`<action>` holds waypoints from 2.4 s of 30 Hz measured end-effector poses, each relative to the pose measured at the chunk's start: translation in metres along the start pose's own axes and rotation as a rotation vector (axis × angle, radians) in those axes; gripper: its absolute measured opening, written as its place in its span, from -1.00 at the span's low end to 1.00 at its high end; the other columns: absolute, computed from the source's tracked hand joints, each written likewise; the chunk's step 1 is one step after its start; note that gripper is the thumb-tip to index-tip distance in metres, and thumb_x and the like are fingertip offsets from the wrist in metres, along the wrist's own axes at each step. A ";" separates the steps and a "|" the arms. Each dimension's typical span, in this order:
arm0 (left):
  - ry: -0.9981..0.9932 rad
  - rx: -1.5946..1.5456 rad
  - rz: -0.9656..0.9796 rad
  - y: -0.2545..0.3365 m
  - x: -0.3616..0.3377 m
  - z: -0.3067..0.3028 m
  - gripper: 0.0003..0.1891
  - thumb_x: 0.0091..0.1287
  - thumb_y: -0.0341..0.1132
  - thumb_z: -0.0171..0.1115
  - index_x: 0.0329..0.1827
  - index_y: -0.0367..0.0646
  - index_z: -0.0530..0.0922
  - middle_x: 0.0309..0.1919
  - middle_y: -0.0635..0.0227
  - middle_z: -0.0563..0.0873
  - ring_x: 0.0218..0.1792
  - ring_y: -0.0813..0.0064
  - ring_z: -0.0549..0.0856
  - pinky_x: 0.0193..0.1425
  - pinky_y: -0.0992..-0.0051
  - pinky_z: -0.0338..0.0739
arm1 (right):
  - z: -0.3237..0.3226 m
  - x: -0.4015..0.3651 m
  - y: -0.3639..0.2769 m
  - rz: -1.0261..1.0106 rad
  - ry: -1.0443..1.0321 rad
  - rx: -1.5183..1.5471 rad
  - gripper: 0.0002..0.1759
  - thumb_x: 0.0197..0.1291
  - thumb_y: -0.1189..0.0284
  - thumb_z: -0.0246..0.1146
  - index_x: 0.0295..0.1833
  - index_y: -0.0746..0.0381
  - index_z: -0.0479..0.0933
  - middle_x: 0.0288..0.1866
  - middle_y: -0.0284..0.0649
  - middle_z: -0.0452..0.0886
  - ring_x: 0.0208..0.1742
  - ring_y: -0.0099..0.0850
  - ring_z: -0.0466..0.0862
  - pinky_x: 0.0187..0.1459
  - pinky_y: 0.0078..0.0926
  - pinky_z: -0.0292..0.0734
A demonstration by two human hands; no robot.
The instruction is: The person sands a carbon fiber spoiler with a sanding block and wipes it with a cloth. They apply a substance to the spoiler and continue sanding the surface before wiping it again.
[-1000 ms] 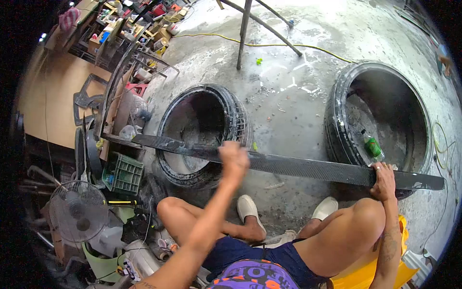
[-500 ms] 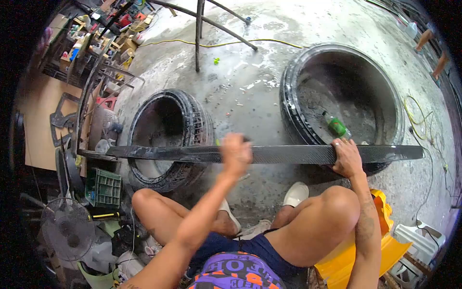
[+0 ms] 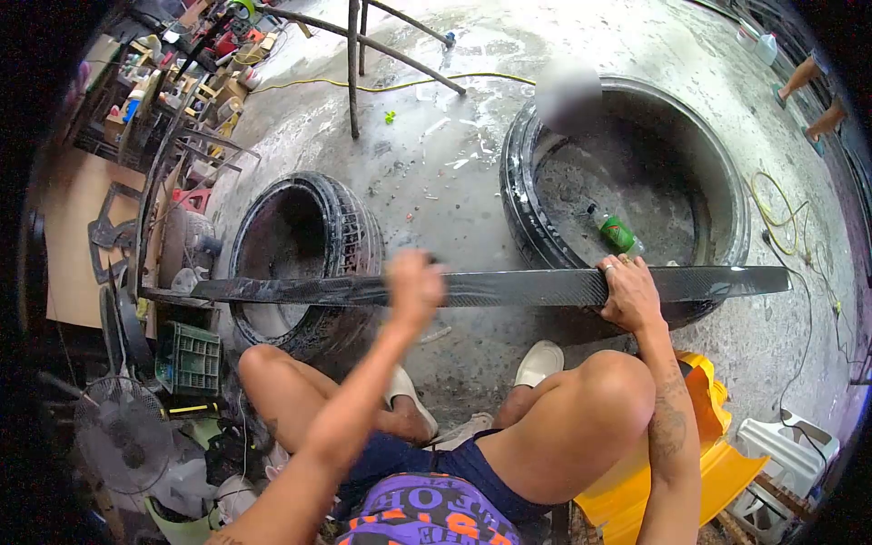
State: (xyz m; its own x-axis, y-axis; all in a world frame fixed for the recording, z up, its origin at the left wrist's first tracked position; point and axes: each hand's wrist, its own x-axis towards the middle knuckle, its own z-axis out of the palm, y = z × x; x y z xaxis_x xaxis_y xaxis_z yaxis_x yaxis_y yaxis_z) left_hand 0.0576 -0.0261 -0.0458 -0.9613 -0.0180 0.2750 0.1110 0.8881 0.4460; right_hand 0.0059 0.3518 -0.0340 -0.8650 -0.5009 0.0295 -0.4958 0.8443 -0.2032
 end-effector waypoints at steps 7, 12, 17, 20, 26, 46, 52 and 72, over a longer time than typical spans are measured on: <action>0.046 -0.163 0.132 0.080 0.009 0.057 -0.77 0.28 -0.31 0.26 -0.14 -0.28 0.53 -0.11 -0.04 0.53 -0.06 -0.03 0.52 0.04 -0.01 0.38 | -0.008 0.000 -0.008 -0.028 0.037 0.025 -0.34 -0.26 0.26 0.56 0.04 0.20 0.53 -0.05 -0.16 0.61 0.12 -0.20 0.58 0.20 -0.27 0.37; 0.206 0.362 -0.218 -0.121 -0.034 -0.064 -0.72 0.35 -0.24 0.24 -0.05 -0.30 0.55 -0.08 -0.03 0.56 -0.06 -0.13 0.56 0.11 0.01 0.44 | -0.024 0.002 -0.012 -0.053 -0.006 0.105 -0.18 -0.25 -0.11 0.56 0.02 0.25 0.54 -0.02 -0.12 0.61 0.12 -0.15 0.57 0.18 -0.26 0.34; 0.465 0.224 -0.523 -0.200 -0.073 -0.127 -0.58 0.43 -0.12 0.22 0.02 -0.40 0.50 0.04 -0.21 0.53 0.05 -0.20 0.54 0.21 0.04 0.41 | -0.021 0.011 0.003 -0.021 -0.141 0.295 -0.08 -0.26 -0.23 0.55 0.01 0.33 0.53 0.00 0.01 0.62 0.09 -0.06 0.58 0.22 -0.20 0.36; 0.668 -0.214 -1.023 -0.210 -0.100 -0.128 -0.46 0.45 -0.01 0.20 0.09 -0.44 0.46 0.10 -0.15 0.54 0.14 -0.12 0.54 0.30 0.12 0.40 | -0.031 0.010 0.001 -0.037 -0.109 0.289 -0.07 -0.31 -0.19 0.58 0.02 0.32 0.52 0.00 0.01 0.63 0.06 -0.03 0.59 0.16 -0.17 0.43; 0.835 -1.149 -1.049 -0.194 -0.083 -0.133 -0.64 0.50 -0.04 0.17 0.02 -0.18 0.45 -0.15 0.18 0.61 -0.23 0.19 0.63 -0.20 0.04 0.70 | -0.033 -0.001 -0.008 0.071 -0.063 0.222 -0.03 -0.43 -0.18 0.62 0.02 0.27 0.50 -0.08 -0.01 0.62 0.01 0.03 0.59 0.09 -0.11 0.47; 0.410 0.289 -0.335 -0.192 0.008 -0.119 -0.67 0.40 -0.22 0.20 -0.08 -0.35 0.39 -0.09 -0.12 0.50 0.00 -0.15 0.50 0.12 0.04 0.39 | -0.017 0.004 -0.005 0.043 -0.134 0.057 -0.23 -0.40 -0.03 0.62 -0.01 0.13 0.64 -0.06 -0.17 0.64 -0.01 -0.11 0.68 -0.01 -0.15 0.58; 0.352 0.590 -0.229 -0.092 0.006 -0.031 -0.58 0.39 -0.02 0.19 -0.07 -0.26 0.43 -0.10 0.00 0.52 0.03 -0.02 0.52 0.06 -0.05 0.37 | -0.017 0.001 -0.018 0.101 -0.094 -0.051 -0.28 -0.37 -0.06 0.61 -0.09 0.14 0.61 -0.31 -0.12 0.69 -0.14 -0.10 0.71 -0.12 -0.11 0.59; -0.014 0.040 0.092 0.160 0.027 0.054 -0.73 0.45 -0.14 0.02 -0.15 -0.20 0.49 -0.12 0.06 0.55 -0.06 0.07 0.53 0.01 0.07 0.40 | -0.003 -0.002 -0.002 0.108 -0.082 -0.035 -0.35 -0.29 0.00 0.59 -0.07 0.10 0.65 -0.30 -0.06 0.66 -0.16 -0.06 0.69 -0.08 -0.15 0.57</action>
State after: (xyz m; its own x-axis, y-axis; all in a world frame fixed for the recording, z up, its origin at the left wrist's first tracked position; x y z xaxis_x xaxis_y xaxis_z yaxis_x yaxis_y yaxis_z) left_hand 0.0353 0.1407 -0.0132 -0.9509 0.0701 0.3014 0.1887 0.9033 0.3852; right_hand 0.0086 0.3516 -0.0310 -0.9052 -0.4191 -0.0707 -0.4036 0.8997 -0.1666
